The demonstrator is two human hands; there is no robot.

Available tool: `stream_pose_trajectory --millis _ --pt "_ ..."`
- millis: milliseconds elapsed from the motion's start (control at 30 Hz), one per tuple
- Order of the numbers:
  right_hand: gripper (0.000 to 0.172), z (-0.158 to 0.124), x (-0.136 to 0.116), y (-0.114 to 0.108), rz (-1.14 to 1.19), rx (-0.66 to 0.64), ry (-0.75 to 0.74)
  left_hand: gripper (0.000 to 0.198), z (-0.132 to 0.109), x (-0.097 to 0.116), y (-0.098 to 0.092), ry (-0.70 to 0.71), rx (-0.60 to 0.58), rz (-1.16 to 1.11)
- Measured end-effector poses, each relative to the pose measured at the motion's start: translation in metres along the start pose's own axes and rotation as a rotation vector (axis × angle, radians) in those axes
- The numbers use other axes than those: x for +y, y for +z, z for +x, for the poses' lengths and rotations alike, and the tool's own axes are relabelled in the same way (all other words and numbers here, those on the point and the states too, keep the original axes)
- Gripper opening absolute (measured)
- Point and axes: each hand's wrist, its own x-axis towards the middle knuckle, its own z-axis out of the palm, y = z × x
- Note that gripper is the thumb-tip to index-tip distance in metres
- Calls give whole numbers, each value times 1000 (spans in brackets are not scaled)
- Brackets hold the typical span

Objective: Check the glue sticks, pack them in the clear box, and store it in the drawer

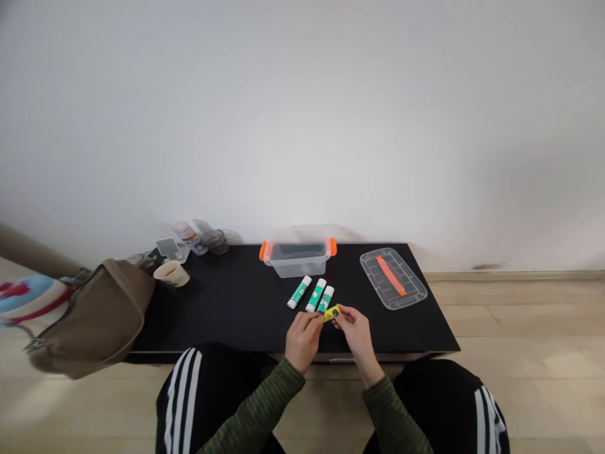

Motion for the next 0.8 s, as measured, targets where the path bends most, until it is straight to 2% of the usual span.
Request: stream_pose_trajectory --millis 100,200,333,433,533,600,733,800 --pt "52 1 8 -1 -24 23 -17 21 -5 -1 11 -8 9 -25" --pt "54 0 17 -3 -31 31 -90 15 -8 -2 25 -60 -51 -16" --pt "60 0 24 -13 12 100 -84 47 -11 -6 38 -51 -184 55" --pt "64 5 16 -24 69 195 -74 48 -12 -11 40 37 -277 128" --pt "64 17 -10 -24 66 261 -137 42 -10 -17 35 105 -362 183" --pt "61 28 -37 -14 17 243 -215 45 -6 -21 28 126 -414 201" --pt "49 62 -95 28 -167 138 -435 47 1 -27 11 166 -500 200" --pt "44 85 -116 53 -285 98 -536 45 2 -28 4 181 -517 188"
